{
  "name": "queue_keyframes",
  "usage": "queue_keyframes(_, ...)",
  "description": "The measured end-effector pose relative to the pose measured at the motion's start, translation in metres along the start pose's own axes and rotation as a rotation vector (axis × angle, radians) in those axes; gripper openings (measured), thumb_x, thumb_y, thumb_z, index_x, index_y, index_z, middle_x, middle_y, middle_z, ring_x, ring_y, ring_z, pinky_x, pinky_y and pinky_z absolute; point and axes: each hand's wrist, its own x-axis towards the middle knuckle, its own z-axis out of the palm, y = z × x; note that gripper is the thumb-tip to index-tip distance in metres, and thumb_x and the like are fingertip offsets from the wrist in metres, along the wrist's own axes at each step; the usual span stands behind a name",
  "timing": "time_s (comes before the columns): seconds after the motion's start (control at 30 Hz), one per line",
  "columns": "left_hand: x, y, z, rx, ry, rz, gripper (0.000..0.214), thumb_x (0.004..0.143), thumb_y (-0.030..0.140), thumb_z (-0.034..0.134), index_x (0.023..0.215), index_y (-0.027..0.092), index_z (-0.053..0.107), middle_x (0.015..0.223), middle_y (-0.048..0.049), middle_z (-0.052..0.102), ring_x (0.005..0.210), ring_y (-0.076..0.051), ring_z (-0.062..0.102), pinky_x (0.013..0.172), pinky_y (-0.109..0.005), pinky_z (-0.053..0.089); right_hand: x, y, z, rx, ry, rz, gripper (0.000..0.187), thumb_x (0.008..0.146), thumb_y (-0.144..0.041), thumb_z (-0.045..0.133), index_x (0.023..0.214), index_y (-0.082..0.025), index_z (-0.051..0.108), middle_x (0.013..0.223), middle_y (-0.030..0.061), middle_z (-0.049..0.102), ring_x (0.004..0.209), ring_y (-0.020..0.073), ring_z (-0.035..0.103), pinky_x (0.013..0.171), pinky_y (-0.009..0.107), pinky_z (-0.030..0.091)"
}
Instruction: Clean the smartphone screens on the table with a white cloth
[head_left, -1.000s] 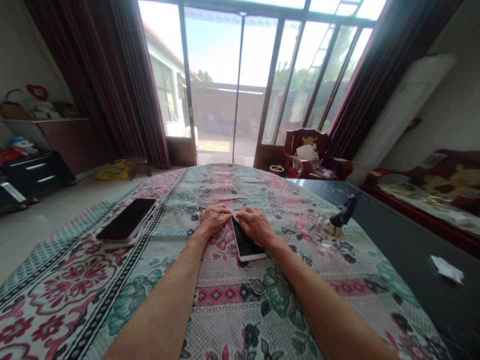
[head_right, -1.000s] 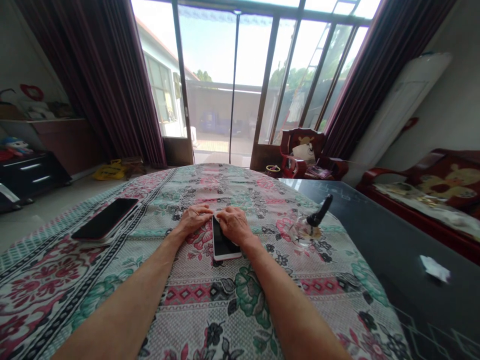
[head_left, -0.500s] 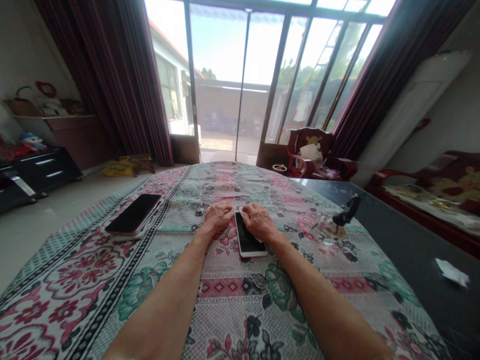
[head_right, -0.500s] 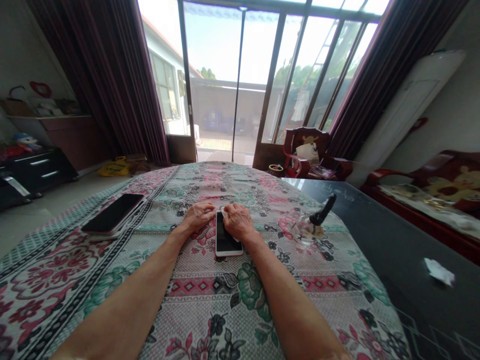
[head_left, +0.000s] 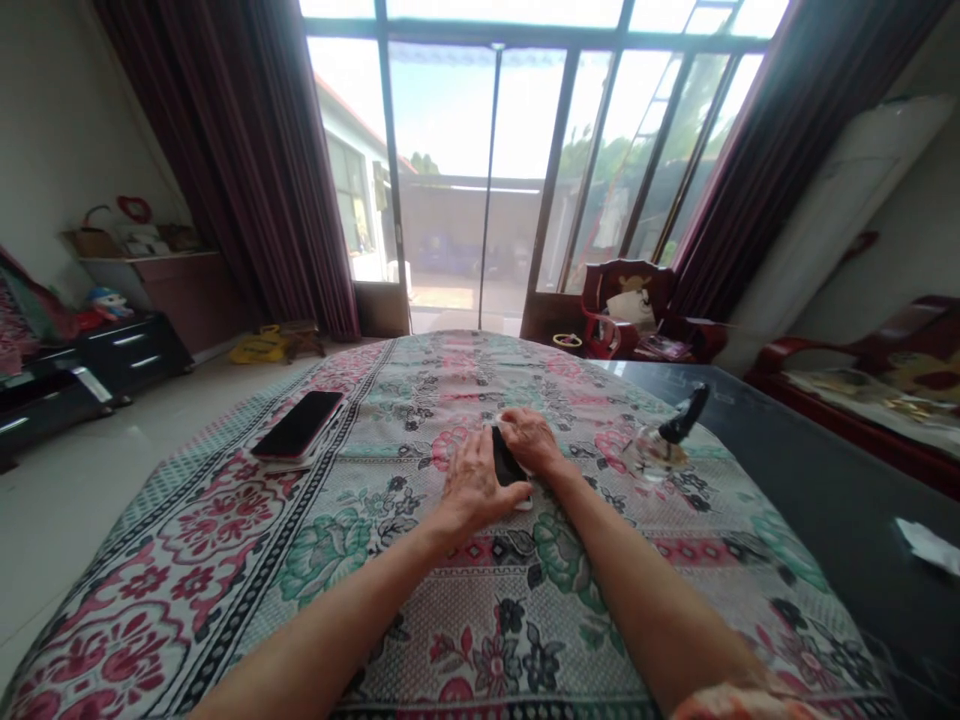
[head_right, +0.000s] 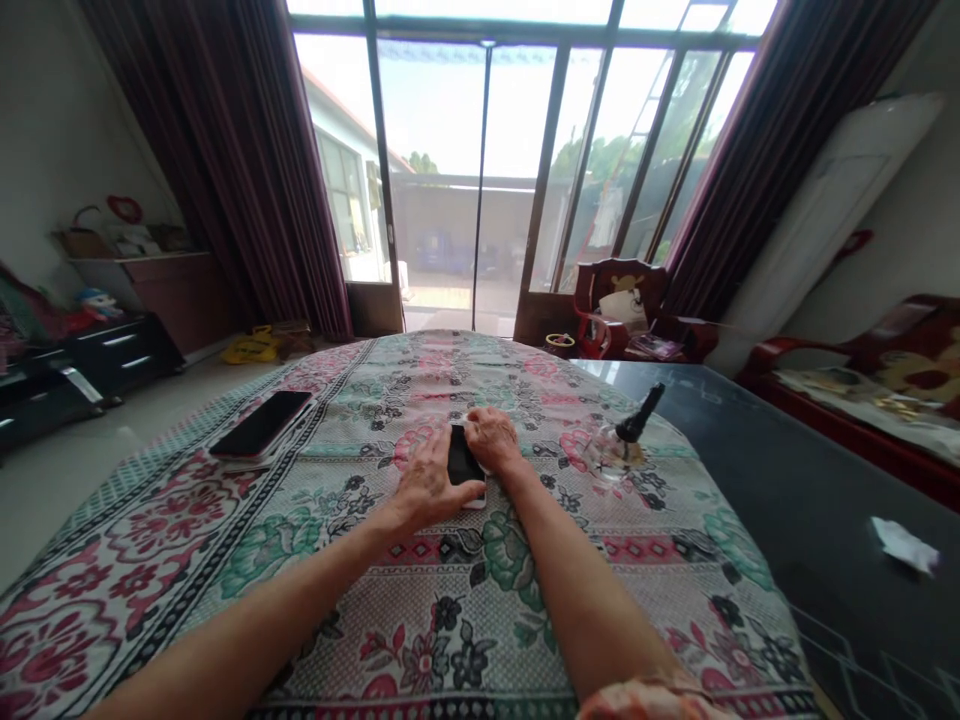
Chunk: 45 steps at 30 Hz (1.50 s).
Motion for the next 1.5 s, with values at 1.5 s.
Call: queue_keyframes(1.5, 0.045, -0.092, -0.058, 0.144, -0.152, 0.159, 0.064, 0.063, 0.049, 0.075, 0.120, 0.021, 0.062, 0.139, -0.0096, 0.052, 0.131, -0.030, 0.043, 0.110, -0.039, 0.034, 0.001, -0.016, 0.001, -0.020, 0.032, -0.093, 0.025, 0.089, -0.022, 0.050, 0.101, -0.022, 0.072, 0.126, 0.0073, 0.059, 0.115, 0.0245, 0.050, 0.098, 0.036, 0.038)
